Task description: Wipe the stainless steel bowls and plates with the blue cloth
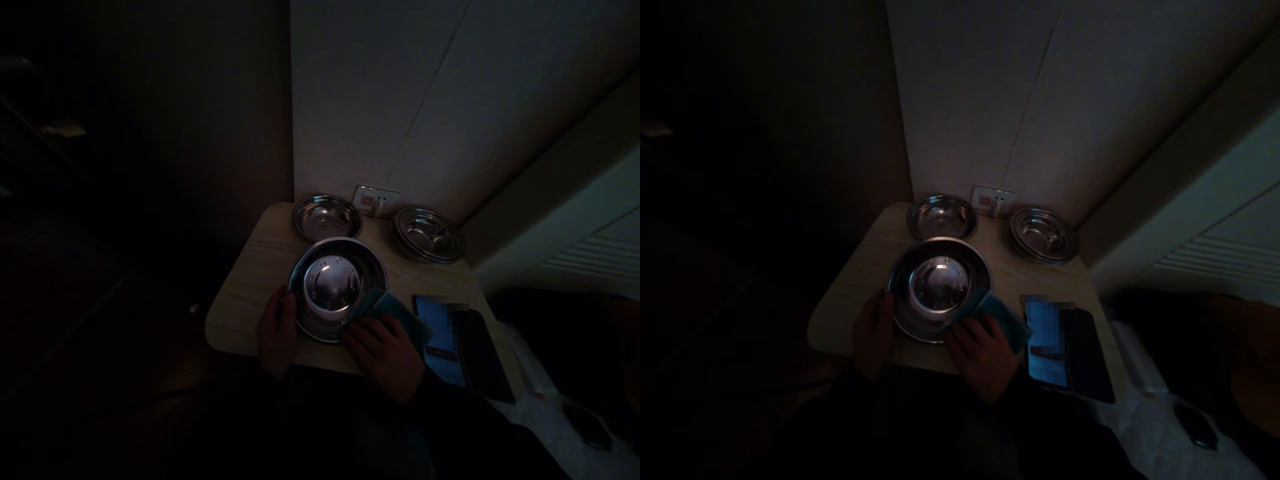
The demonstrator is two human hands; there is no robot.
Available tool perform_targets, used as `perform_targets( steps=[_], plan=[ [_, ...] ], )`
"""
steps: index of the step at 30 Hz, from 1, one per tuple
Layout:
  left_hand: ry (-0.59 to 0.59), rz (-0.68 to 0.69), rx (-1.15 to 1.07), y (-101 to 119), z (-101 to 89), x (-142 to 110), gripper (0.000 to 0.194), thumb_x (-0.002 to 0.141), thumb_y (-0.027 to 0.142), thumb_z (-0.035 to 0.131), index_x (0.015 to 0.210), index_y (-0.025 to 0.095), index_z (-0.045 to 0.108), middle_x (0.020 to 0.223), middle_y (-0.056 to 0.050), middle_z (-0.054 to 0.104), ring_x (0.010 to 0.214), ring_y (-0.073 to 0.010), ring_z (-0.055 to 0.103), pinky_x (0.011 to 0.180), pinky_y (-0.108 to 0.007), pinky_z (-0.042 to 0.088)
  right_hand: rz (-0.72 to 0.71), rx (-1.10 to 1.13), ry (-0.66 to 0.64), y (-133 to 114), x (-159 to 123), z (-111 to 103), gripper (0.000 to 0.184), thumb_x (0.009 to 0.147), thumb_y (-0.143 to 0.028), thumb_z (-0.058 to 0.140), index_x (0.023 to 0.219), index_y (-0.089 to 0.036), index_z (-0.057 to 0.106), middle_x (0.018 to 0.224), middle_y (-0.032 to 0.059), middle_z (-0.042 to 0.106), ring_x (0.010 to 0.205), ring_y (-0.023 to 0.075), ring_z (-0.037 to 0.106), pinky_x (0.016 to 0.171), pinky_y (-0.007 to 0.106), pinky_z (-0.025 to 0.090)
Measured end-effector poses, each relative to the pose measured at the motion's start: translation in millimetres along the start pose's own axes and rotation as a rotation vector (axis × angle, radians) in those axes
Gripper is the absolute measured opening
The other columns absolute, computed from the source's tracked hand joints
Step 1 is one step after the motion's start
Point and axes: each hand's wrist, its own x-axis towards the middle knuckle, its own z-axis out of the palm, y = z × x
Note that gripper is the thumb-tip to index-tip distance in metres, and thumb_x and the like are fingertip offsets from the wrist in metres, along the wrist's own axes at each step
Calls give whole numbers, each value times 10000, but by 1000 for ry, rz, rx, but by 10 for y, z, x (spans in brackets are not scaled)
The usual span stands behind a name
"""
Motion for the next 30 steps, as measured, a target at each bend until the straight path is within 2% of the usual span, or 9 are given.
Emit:
perform_targets(
  steps=[6, 13, 16, 20, 22, 28, 30],
  plan=[
    [-20, 69, 54, -73, -3, -40, 371, 868, 386, 410, 1106, 163, 585, 1105, -98, 649, 1009, -192, 596, 857, -294, 460, 10, 71, 67, -57, 41, 32, 261, 906, -151, 452, 1115, -188, 604, 1065, 50, 672, 963, 198, 527, 812, 386, 335],
    [21, 96, 134, -116, 19, -65, 350, 862, 367, 417, 1088, 169, 596, 1074, -102, 659, 980, -198, 608, 828, -295, 468, 15, 56, 6, 116, -101, -15, 233, 870, -165, 529, 1081, -201, 622, 1058, 51, 670, 973, 210, 516, 826, 408, 317],
    [36, 115, 144, -116, 29, -71, 336, 870, 360, 405, 1081, 176, 591, 1032, -93, 671, 932, -185, 623, 779, -275, 478, 32, 124, 40, -53, 81, 88, 198, 878, -168, 516, 1033, -197, 636, 1006, 47, 679, 919, 194, 523, 795, 373, 340],
    [65, 92, 145, -134, -7, -49, 326, 869, 365, 397, 1053, 171, 585, 980, -83, 678, 888, -178, 627, 761, -270, 479, 157, 254, 117, -393, 430, 220, 169, 891, -209, 499, 972, -177, 644, 975, 44, 682, 874, 180, 529, 753, 338, 361],
    [74, 76, 144, -137, -29, -47, 331, 866, 372, 402, 1048, 166, 585, 980, -84, 677, 885, -179, 626, 763, -272, 478, 182, 258, 111, -433, 480, 214, 157, 888, -205, 503, 958, -174, 641, 972, 39, 683, 877, 183, 531, 761, 347, 355],
    [90, 75, 146, -97, 2, -95, 358, 859, 373, 415, 1080, 157, 597, 1012, -107, 671, 921, -193, 622, 769, -276, 476, 52, 115, -40, -29, 121, 5, 175, 880, -143, 502, 991, -190, 628, 1018, 25, 679, 911, 210, 518, 790, 398, 317],
    [86, 85, 142, -91, 18, -101, 361, 859, 372, 413, 1081, 157, 599, 1039, -112, 664, 945, -197, 616, 785, -281, 473, 46, 111, -51, -17, 107, -4, 171, 872, -138, 512, 987, -188, 629, 1014, 23, 679, 908, 212, 518, 789, 398, 316]
  ],
)
